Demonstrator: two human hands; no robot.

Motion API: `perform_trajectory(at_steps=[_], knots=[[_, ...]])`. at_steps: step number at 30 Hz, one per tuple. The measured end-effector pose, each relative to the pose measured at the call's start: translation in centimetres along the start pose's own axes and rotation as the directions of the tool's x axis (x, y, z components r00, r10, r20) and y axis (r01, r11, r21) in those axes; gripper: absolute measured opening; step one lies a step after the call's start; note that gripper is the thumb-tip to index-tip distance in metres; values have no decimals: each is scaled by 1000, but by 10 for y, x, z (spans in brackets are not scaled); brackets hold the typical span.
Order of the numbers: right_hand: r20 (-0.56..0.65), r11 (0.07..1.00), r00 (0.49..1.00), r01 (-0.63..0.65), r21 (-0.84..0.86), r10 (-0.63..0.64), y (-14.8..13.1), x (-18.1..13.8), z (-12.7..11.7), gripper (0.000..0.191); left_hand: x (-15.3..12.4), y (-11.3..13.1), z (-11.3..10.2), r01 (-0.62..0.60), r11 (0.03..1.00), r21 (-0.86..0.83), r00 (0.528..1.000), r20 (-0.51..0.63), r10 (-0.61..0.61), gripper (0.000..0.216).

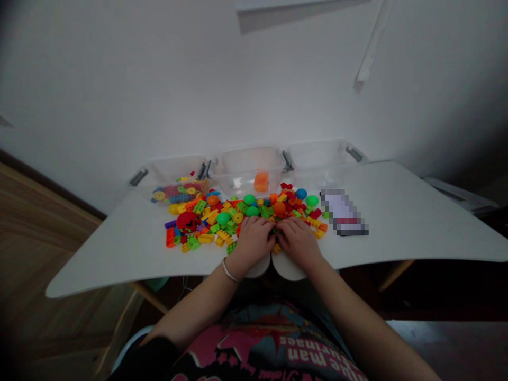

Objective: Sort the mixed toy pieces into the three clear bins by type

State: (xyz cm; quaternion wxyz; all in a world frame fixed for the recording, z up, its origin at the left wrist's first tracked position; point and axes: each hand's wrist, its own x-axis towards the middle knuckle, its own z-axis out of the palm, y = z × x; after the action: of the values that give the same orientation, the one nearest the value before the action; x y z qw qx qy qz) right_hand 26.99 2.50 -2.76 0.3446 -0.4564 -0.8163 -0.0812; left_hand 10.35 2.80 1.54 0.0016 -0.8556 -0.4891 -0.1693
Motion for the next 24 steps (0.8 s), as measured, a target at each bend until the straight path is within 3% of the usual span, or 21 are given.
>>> perform_trajectory(at_steps=[10,16,20,24], knots=[[0,998,999,-48,34,48,-3,0,-3,19,1,2,2,10,1000,15,999,-47,-10,15],[4,997,998,-56,50,56,-3,-1,-6,22,-1,-5,-9,-3,997,-80,982,-187,-12,20],[16,998,998,-53,34,53,-3,-2,-5,25,-2,-28,-23,52,954,-296,956,-262,-133,22],[2,999,999,-38,20,38,-3,-3,-5,26,-8,-71,-43,91,855,-511,896,-332,-294,18]])
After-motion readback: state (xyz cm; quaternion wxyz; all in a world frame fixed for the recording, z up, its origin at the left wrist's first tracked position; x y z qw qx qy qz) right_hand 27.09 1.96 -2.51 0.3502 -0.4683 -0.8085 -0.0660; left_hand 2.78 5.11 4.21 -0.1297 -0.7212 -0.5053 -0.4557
